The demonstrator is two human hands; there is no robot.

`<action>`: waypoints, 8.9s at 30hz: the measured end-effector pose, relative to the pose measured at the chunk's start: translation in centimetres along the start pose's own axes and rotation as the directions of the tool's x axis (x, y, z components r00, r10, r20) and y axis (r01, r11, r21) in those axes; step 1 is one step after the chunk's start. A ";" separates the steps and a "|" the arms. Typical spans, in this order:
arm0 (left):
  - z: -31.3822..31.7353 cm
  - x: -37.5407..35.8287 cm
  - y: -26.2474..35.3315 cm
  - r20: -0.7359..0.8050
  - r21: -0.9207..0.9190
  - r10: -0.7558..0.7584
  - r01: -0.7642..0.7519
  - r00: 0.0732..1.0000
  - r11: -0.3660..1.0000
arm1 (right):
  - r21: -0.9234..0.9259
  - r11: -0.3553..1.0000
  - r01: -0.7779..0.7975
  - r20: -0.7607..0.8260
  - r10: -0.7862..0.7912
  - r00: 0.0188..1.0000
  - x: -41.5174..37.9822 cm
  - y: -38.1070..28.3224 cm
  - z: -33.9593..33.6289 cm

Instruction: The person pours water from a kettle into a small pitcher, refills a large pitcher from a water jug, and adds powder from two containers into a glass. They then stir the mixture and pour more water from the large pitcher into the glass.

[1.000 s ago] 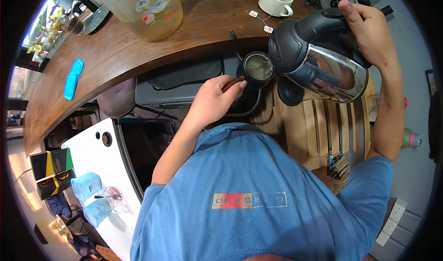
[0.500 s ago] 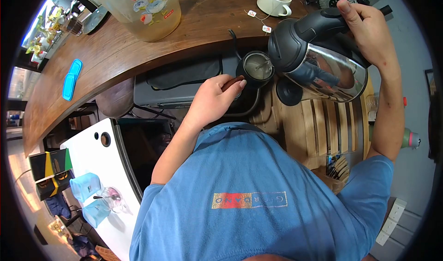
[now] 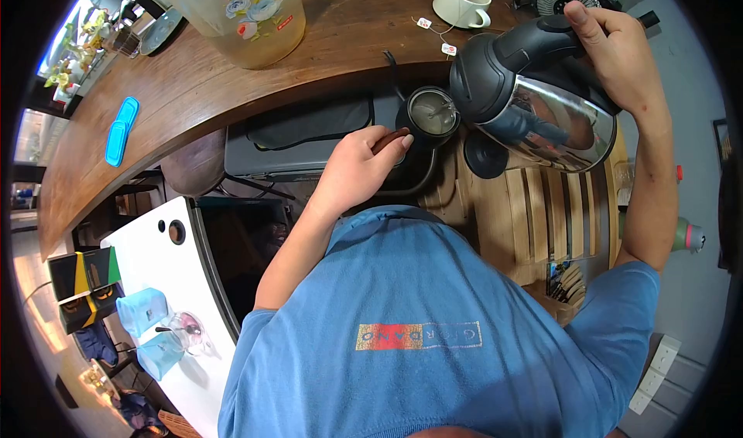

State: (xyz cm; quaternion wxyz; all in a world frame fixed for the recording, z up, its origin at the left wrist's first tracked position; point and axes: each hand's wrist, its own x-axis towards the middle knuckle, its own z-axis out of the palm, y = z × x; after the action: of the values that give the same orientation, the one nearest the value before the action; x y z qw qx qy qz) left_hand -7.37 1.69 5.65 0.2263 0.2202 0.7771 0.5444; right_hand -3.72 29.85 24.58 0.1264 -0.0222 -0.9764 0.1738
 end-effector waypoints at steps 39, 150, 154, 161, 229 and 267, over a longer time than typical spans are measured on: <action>1.0 -1.2 -1.2 -0.010 0.029 0.027 -0.026 1.000 0.999 | -0.111 0.990 0.081 -0.001 -0.082 0.997 -1.3 -0.6 0.3; -1.7 -4.4 -3.8 -0.128 -0.039 -0.003 -0.002 0.992 0.999 | -0.092 0.989 0.114 0.063 -0.109 0.992 0.0 -5.7 2.8; -1.7 -4.6 -4.0 -0.122 -0.042 -0.003 -0.003 0.992 0.999 | -0.072 0.992 0.102 0.082 -0.097 0.992 0.2 -5.6 2.9; -2.1 -4.8 -4.2 -0.103 -0.037 -0.012 0.008 0.995 0.999 | -0.049 0.993 0.110 0.105 -0.105 0.989 0.5 -5.8 3.2; 0.1 0.0 -3.5 -0.063 -0.038 0.004 -0.007 0.998 0.999 | -0.340 0.940 -0.011 -0.081 -0.018 0.997 1.0 -5.0 2.4; 2.3 2.1 -1.9 0.033 -0.050 0.100 -0.099 0.994 0.994 | -0.331 0.935 -0.128 -0.120 0.093 0.988 -0.9 -2.3 0.1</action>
State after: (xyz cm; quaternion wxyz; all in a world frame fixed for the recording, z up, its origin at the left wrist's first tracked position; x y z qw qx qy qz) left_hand -7.83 4.06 2.93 0.2181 0.2628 0.7476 0.5697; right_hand -2.90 27.59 25.12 0.1607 -0.1071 -0.9811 0.0094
